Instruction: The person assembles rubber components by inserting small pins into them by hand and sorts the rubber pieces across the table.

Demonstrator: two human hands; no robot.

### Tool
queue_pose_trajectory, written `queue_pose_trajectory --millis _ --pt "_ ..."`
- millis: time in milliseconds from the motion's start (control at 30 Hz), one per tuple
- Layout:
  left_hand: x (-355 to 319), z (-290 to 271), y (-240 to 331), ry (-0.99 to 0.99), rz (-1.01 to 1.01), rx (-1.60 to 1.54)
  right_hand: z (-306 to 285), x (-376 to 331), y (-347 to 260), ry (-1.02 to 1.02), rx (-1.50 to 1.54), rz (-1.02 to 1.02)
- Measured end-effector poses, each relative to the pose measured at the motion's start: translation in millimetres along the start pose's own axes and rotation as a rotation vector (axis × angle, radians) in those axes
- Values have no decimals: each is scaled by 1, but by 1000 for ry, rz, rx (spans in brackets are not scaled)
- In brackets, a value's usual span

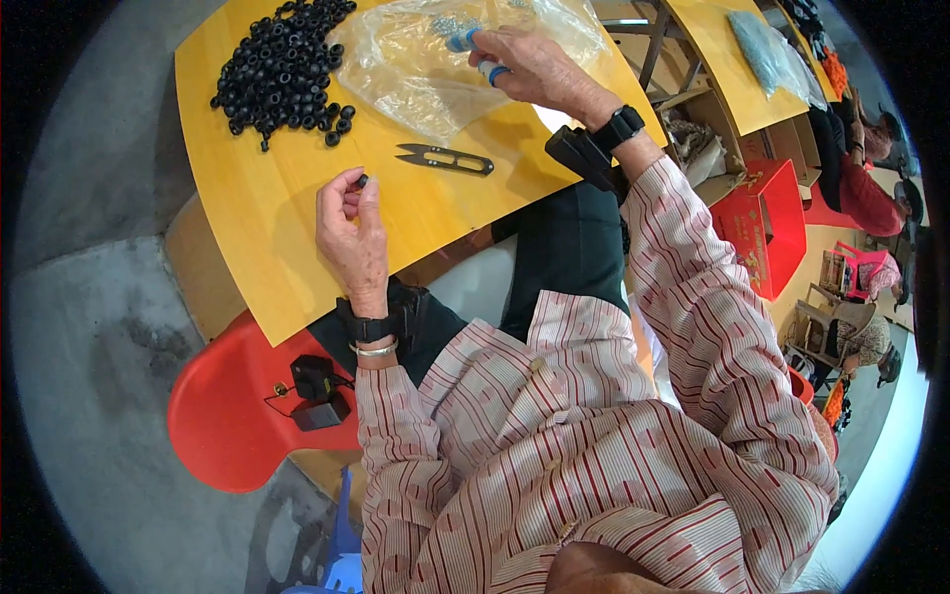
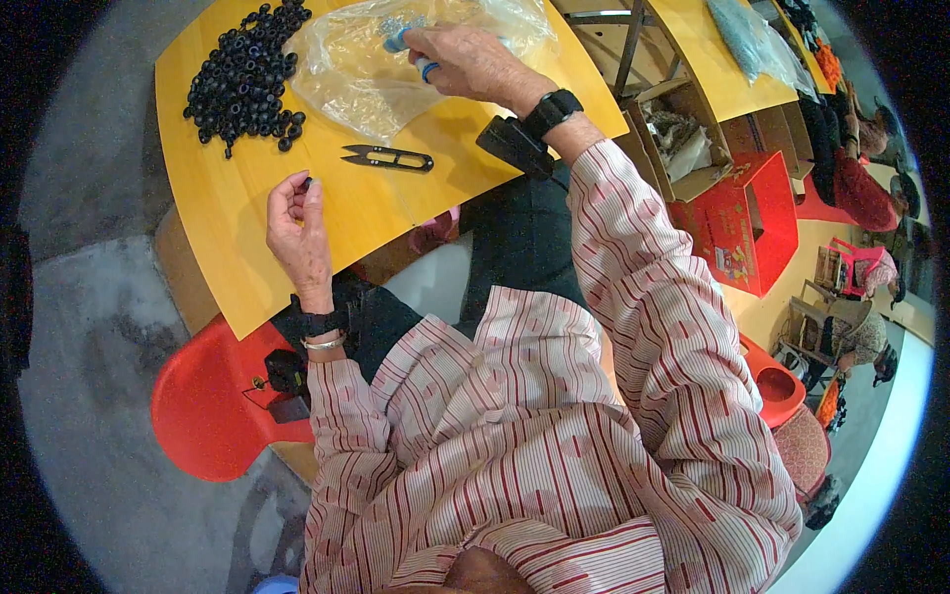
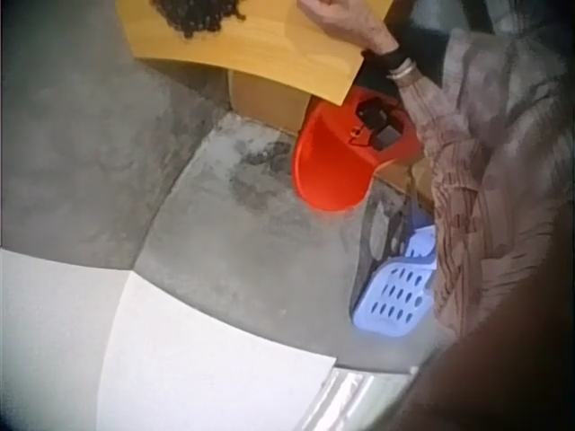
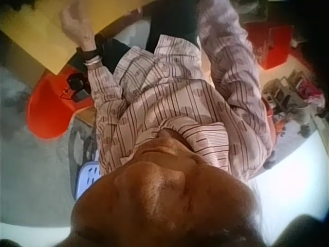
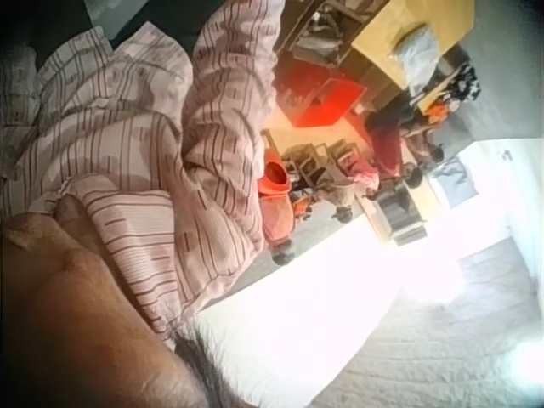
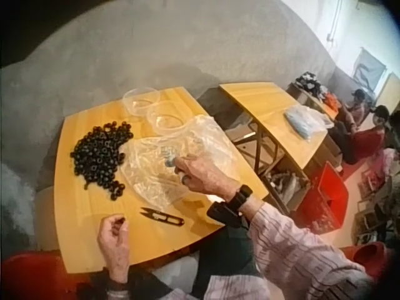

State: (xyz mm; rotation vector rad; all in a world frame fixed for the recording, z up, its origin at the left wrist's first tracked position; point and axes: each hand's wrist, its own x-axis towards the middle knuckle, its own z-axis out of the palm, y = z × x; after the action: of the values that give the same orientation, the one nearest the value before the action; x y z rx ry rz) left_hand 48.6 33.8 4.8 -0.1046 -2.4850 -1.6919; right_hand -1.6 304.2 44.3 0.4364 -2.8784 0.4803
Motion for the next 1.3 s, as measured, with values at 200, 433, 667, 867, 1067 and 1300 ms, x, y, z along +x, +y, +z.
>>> queue_pose_trajectory --millis 200,433,667,867,1067,1300 --pt "0 0 1 -1 8 11 7 -2 -18 -28 127 -128" --pt "0 -1 1 3 22 42 14 5 -20 -17 91 -129" --pt "-1 -1 1 10 15 23 7 7 -36 -90 85 -191" --pt "-1 -2 2 5 7 31 16 5 -46 -97 -209 -336" --pt "-2 -3 -2 3 22 47 8 12 -55 -167 -291 -363" --pt "-3 -2 -1 13 -9 -15 -12 16 -39 -191 792 65"
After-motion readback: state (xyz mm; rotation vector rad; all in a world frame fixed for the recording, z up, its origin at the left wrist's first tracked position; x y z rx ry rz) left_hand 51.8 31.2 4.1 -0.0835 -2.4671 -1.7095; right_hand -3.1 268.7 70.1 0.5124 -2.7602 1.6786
